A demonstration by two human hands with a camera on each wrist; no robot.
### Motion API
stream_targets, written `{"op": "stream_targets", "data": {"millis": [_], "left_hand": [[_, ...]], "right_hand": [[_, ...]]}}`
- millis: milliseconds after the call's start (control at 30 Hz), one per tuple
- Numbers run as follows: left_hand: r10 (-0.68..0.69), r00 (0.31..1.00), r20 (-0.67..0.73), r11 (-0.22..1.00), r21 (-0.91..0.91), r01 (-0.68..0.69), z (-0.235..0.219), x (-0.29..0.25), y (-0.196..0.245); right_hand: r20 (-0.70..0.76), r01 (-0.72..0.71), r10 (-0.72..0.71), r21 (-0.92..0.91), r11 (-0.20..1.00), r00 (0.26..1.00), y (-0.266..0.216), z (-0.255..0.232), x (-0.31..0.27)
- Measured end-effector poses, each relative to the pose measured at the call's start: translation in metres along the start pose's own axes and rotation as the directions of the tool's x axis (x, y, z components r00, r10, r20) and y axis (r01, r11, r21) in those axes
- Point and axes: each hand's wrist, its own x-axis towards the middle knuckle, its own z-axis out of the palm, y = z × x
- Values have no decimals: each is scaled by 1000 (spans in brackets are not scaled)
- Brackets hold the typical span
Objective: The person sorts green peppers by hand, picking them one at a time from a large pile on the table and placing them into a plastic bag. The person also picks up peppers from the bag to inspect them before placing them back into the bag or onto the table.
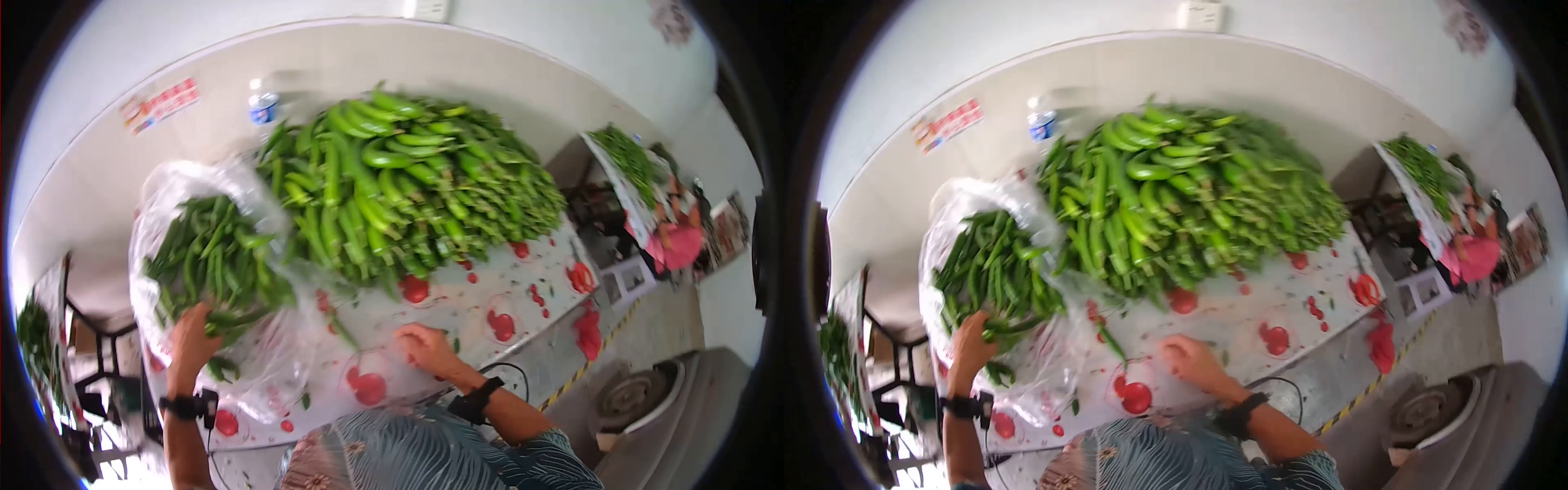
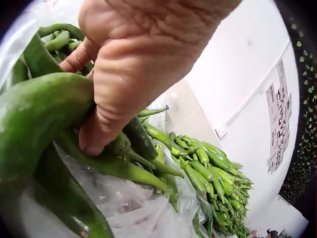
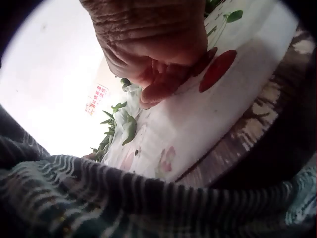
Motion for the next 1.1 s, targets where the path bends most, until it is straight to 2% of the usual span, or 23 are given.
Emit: {"op": "stream_targets", "data": {"millis": [67,167,200,267,333,400,433,467,533,600,667,733,833,867,900,933,967,1033,1067,1100], "left_hand": [[7,997,-73,999,-31,-9,-9,6,9],[-14,977,-211,984,-179,-24,-28,14,45],[46,955,-294,979,-177,-101,-34,17,58],[-143,973,-183,931,-359,69,-56,23,97],[-108,935,-339,756,-639,-144,-36,32,105],[-195,961,-195,648,-761,-23,-21,35,120],[-212,971,-114,496,-868,7,-10,33,126],[-206,978,-32,323,-946,37,4,33,133],[-169,985,21,130,-990,44,29,27,146],[-108,981,159,21,-987,162,30,18,168],[-77,988,132,79,-987,138,57,14,171],[-125,980,155,373,-908,191,62,12,173],[-157,968,196,-14,-981,196,52,7,171],[-214,948,235,18,-970,244,38,6,168],[-236,954,183,-46,-983,177,49,4,151],[-310,930,199,-23,-979,201,50,1,137],[-387,895,220,-70,-975,210,35,-4,136],[-411,880,237,-85,-971,222,47,-11,102],[-426,880,211,-1,-973,233,40,-16,101],[-439,876,202,30,-971,239,37,-20,98]], "right_hand": [[-1,-1,1,-3,1000,1000,-2,-8,-7],[10,-26,26,-5,1000,1000,-1,-3,-2],[13,-23,23,2,1000,1000,2,-1,0],[1,-24,24,22,999,1000,9,0,1],[42,-40,38,47,998,998,9,-8,0],[127,-75,70,38,996,989,12,-10,8],[135,-36,21,113,993,991,0,-1,7],[127,0,-24,189,982,992,-23,6,0],[133,67,-111,303,951,985,-54,20,-11],[171,141,-220,382,914,961,-73,35,-15],[208,126,-214,367,922,955,-86,37,-13],[229,121,-206,339,933,951,-90,37,-9],[227,117,-187,291,949,956,-88,28,-5],[219,118,-183,281,952,958,-84,23,-4],[208,125,-183,266,956,961,-81,17,-3],[174,109,-171,319,941,970,-80,12,-3],[139,97,-158,370,924,978,-78,7,-3],[74,114,-164,448,887,984,-87,-6,-2],[20,166,-194,440,883,981,-94,-14,1],[-31,214,-222,433,875,974,-99,-20,3]]}}
